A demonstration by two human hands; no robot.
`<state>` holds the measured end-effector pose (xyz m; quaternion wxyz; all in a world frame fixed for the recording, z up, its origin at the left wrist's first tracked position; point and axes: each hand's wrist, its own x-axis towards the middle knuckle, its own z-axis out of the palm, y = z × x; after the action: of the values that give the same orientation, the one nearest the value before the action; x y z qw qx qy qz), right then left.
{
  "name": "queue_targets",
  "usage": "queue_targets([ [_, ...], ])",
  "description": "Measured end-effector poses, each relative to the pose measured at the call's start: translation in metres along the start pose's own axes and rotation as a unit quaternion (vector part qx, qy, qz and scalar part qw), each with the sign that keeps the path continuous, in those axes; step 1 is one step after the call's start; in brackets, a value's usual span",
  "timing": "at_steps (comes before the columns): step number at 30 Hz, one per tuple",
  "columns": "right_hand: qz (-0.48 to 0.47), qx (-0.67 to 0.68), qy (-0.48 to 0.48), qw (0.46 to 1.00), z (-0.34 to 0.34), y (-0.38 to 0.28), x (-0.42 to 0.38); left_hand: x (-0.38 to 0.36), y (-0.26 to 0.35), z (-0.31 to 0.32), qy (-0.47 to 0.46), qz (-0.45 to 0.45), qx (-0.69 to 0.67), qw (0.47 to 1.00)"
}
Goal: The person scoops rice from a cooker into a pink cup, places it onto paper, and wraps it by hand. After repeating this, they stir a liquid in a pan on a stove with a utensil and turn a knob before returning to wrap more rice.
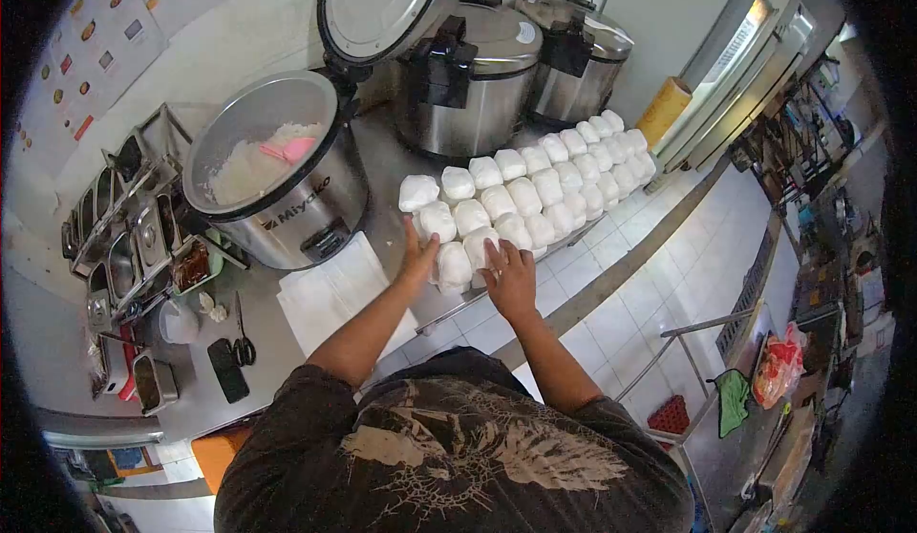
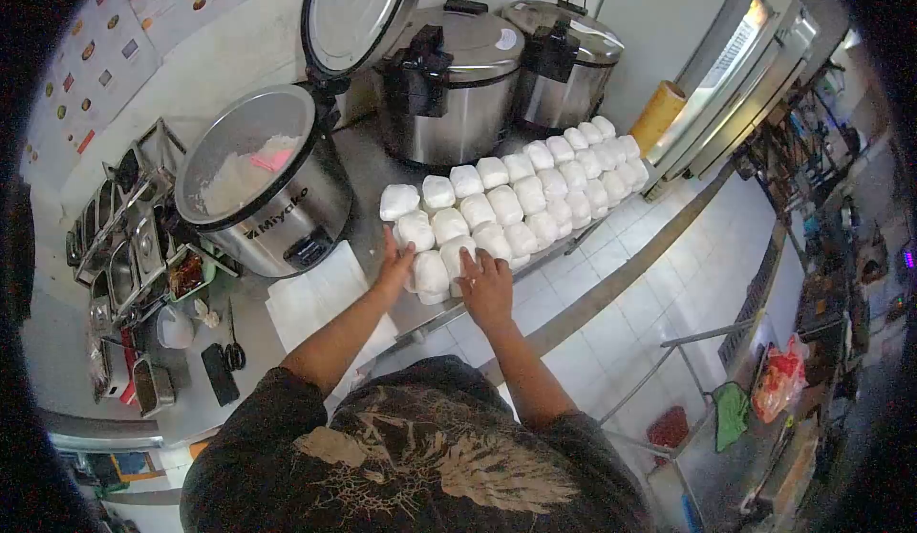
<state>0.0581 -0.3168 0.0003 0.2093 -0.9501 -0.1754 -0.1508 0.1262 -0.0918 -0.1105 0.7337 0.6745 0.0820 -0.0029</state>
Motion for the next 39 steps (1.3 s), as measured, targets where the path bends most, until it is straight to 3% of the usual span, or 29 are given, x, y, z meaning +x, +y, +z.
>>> queue_targets([
  [2,0.007,-0.019,0.000,1.000,-0.001,-0.003,-0.003,-0.011,-0.003,0.016,0.070,-0.002,0.025,0.997],
  [4,0.012,-0.038,0.014,0.999,-0.010,-0.010,-0.011,-0.020,0.000,0.031,0.117,0.029,-0.040,0.992],
  [8,0.040,0.061,0.092,0.993,0.006,0.021,-0.026,-0.019,-0.005,0.042,0.257,0.007,-0.067,0.964],
  [11,0.008,0.046,0.059,0.997,0.008,0.044,-0.024,-0.026,0.018,0.045,0.263,-0.052,-0.041,0.963],
  [14,-0.046,0.028,0.042,0.998,0.016,0.051,-0.009,-0.041,0.039,0.046,0.223,-0.049,-0.161,0.960],
  [17,-0.053,0.007,0.014,0.998,0.013,0.048,0.003,-0.064,0.008,0.035,0.101,0.087,-0.011,0.991],
  [20,-0.053,0.046,-0.005,0.998,0.012,0.053,0.006,-0.099,0.041,0.056,0.117,0.158,0.298,0.934],
  [29,-0.102,0.111,0.007,0.989,0.019,0.065,0.019,-0.096,0.029,0.078,0.204,0.118,0.315,0.919],
  [39,-0.105,0.140,0.004,0.985,0.013,0.079,0.001,-0.091,0.015,0.074,0.181,0.131,0.305,0.926],
])
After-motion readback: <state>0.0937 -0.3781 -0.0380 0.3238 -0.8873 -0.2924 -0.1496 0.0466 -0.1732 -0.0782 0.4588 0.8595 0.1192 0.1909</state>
